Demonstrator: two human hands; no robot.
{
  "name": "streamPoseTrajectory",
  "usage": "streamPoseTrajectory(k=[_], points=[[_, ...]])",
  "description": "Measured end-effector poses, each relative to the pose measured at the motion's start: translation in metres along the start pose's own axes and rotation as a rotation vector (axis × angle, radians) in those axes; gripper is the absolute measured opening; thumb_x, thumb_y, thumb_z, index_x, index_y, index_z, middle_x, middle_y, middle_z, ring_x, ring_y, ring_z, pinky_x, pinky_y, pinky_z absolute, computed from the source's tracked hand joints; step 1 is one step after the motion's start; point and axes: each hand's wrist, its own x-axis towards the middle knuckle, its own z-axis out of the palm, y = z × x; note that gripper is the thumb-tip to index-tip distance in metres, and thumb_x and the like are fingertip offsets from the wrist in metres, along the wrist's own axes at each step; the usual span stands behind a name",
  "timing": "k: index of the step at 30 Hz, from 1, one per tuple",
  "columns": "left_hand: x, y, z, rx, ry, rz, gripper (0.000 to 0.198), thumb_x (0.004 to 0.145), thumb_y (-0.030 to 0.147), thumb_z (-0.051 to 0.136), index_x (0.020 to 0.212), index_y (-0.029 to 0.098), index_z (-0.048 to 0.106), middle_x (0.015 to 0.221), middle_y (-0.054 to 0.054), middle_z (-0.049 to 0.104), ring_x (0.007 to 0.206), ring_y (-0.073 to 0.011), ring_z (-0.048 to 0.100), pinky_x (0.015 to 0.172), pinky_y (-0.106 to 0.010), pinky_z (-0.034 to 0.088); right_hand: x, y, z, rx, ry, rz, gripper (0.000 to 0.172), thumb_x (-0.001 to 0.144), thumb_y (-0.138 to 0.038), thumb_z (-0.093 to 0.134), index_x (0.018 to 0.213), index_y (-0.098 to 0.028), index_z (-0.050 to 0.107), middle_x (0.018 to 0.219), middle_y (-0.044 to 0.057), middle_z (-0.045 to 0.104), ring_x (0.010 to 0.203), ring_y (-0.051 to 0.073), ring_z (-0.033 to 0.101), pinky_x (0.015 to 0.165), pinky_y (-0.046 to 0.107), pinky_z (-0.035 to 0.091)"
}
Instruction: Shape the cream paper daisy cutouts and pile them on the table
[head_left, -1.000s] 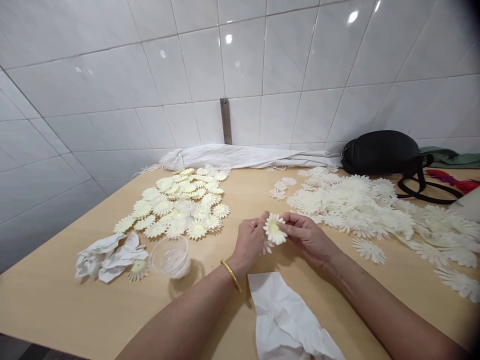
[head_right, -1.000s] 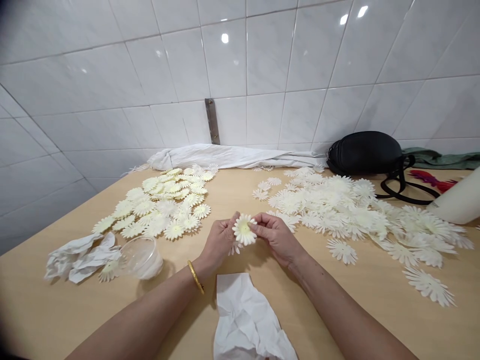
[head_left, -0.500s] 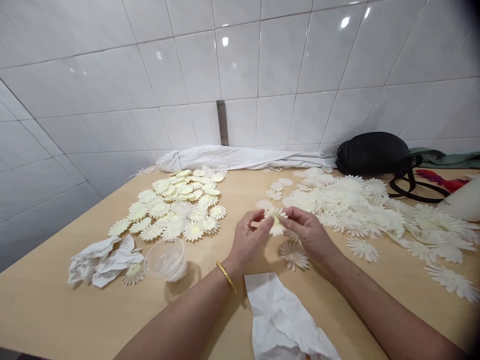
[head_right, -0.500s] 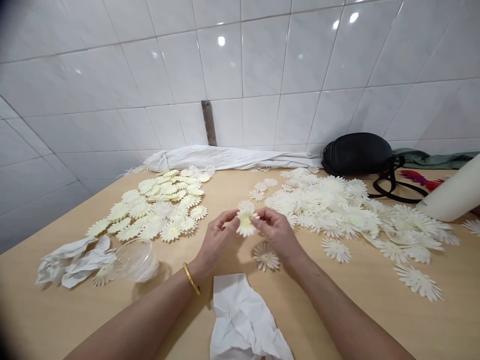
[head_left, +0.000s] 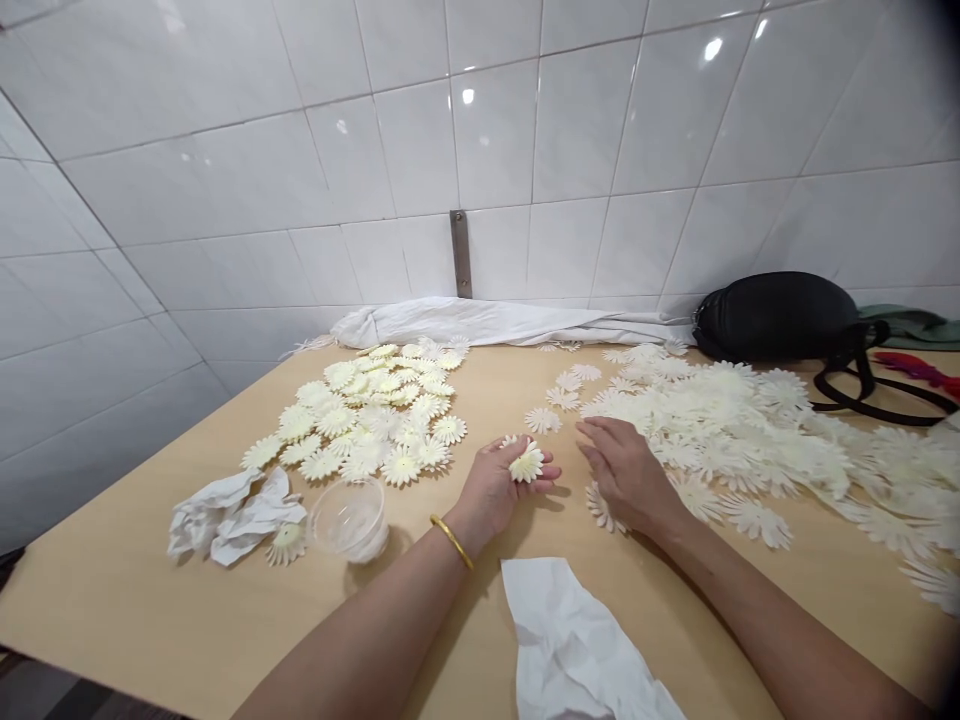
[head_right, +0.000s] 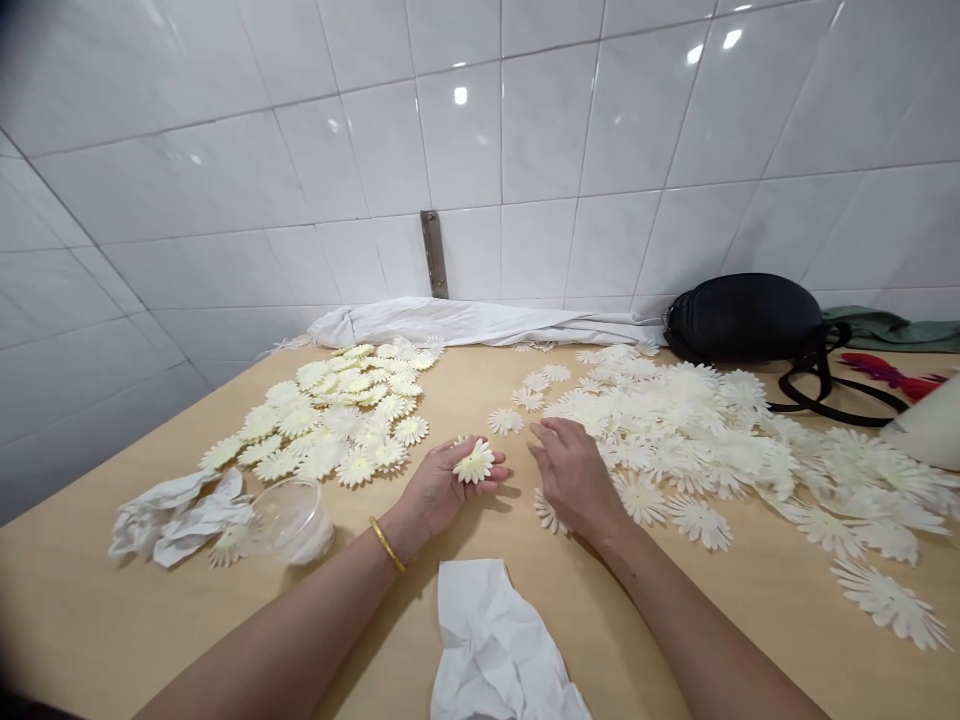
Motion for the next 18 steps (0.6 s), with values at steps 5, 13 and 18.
streamPoseTrajectory(k=[5,13,18], points=[[-0.002,-0.005,0.002,0.159,0.007,0.032,0.014,0.074,0.020,0.056,0.067,0.008,0.052,0.061,-0.011,0.061,0.052,-0.0135,0.060,0.050,-0.022,0.045,0.004,-0.018,-0.012,0.309,0.096,0.171,0.026,0.086,-0.031,0.038,0.090,-0.017,0.060,0.089,0.009,0.063,0.086,0.020,0.056,0.079,0.035,0.044],[-0.012,-0.004,0.008,0.305,-0.104,0.066,0.024,0.074,0.034,0.055,0.065,0.013,0.048,0.045,0.002,0.049,0.031,-0.0063,0.042,0.033,-0.019,0.030,0.004,-0.041,-0.017,0.864,-0.100,0.488,0.035,0.081,-0.046,0.046,0.099,-0.020,0.062,0.090,0.006,0.064,0.088,0.019,0.057,0.077,0.032,0.044],[-0.014,-0.007,0.011,0.346,-0.114,0.073,0.037,0.070,0.047,0.057,0.057,0.017,0.040,0.038,0.007,0.038,0.027,-0.0056,0.035,0.030,-0.019,0.025,0.004,-0.044,-0.016,1.085,-0.134,0.604,0.040,0.080,-0.049,0.047,0.097,-0.017,0.064,0.083,0.006,0.063,0.082,0.017,0.056,0.078,0.032,0.043]])
